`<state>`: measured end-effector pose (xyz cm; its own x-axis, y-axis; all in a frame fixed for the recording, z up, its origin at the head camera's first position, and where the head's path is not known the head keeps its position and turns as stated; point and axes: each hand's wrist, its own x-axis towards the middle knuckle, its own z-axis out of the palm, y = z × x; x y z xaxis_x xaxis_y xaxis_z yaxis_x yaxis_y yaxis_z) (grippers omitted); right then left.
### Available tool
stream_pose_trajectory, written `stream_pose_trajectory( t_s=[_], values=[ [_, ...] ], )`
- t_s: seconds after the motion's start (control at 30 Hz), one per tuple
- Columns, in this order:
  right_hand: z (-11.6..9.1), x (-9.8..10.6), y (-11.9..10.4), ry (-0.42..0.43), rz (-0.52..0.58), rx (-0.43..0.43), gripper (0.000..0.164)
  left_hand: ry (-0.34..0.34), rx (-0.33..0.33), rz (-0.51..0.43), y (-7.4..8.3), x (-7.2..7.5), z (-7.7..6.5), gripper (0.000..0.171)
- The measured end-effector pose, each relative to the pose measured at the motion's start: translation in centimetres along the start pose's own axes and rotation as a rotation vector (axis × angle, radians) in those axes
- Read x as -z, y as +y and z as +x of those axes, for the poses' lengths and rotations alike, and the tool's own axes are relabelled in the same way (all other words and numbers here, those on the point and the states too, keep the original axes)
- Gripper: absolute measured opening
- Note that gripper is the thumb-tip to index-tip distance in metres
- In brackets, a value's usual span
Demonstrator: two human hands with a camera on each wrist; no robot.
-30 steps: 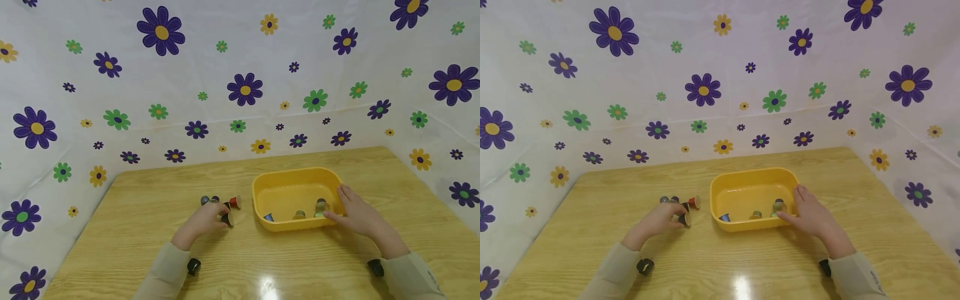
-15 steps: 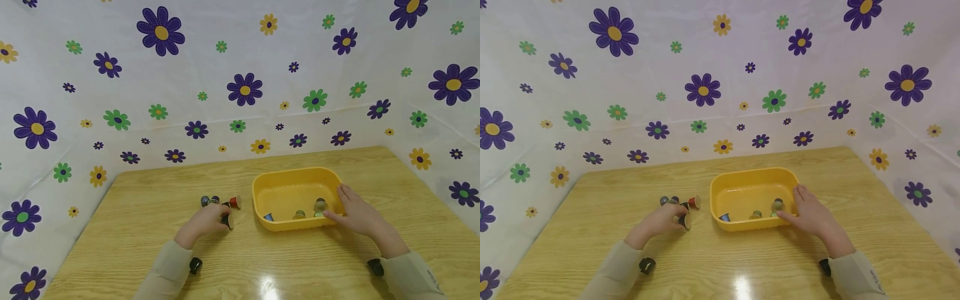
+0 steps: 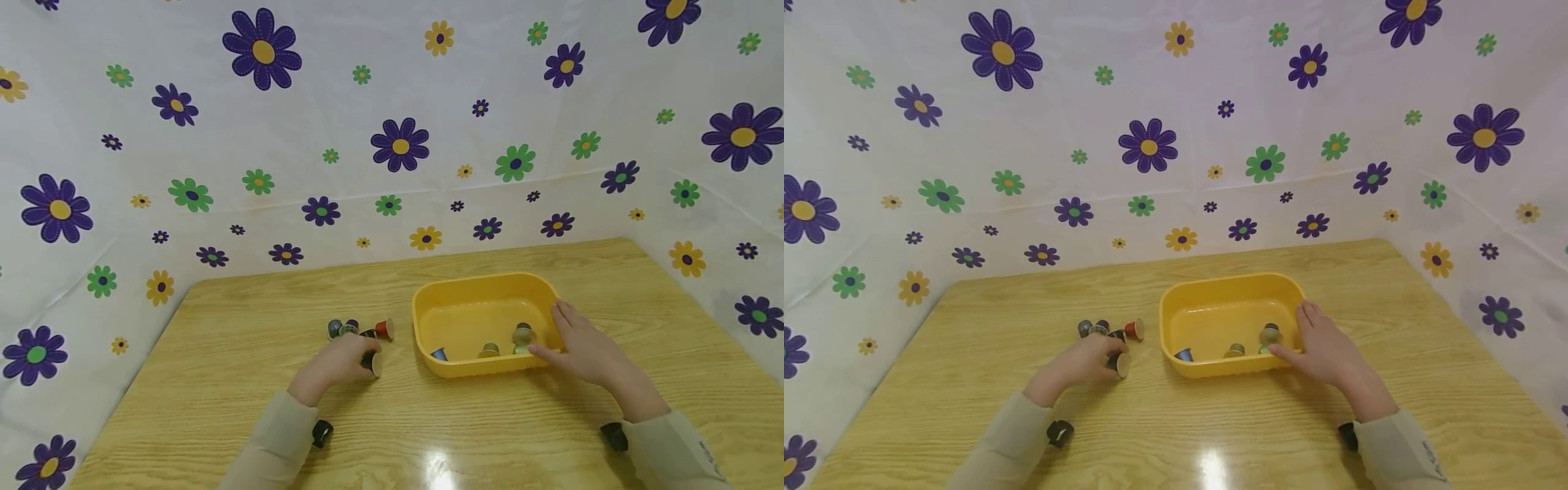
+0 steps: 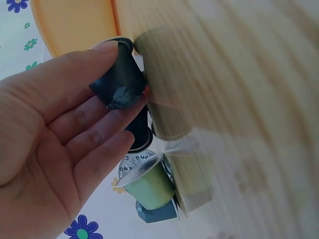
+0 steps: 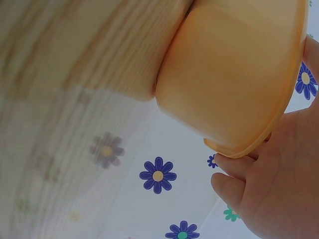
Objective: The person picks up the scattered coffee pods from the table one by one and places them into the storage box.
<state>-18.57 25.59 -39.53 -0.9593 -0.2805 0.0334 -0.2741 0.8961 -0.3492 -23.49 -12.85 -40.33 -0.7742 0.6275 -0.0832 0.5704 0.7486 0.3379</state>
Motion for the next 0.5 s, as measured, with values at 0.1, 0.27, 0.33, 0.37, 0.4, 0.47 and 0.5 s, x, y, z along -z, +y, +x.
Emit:
stream_pose_trajectory(
  t_s=[0.1,0.27,0.33,0.37,0.4,0.47,0.5],
  values=[
    [0.0,0.07,-0.02,0.001,0.001,0.0,0.093,0.003,-0.001,0.002,0.12,0.05,-0.03,0.032],
    [0.04,0.23,-0.1,-0.001,0.003,0.002,0.093,0.003,0.007,0.004,0.15,0.03,-0.03,0.033],
    [0.05,0.27,-0.11,-0.002,0.001,0.003,0.093,0.003,0.008,0.003,0.16,0.06,-0.03,0.033],
    [0.04,0.28,-0.12,-0.003,-0.001,0.004,0.093,0.003,0.007,0.003,0.16,0.08,-0.03,0.034],
    [0.04,0.28,-0.11,-0.003,0.0,0.005,0.093,0.003,0.007,0.002,0.13,0.06,-0.03,0.034],
    [0.0,0.24,-0.12,-0.005,-0.002,0.004,0.093,0.001,0.006,0.0,0.08,0.04,-0.04,0.034],
    [-0.02,0.23,-0.12,-0.005,-0.003,0.004,0.093,0.002,0.004,-0.002,0.05,0.03,-0.05,0.034]
  ],
)
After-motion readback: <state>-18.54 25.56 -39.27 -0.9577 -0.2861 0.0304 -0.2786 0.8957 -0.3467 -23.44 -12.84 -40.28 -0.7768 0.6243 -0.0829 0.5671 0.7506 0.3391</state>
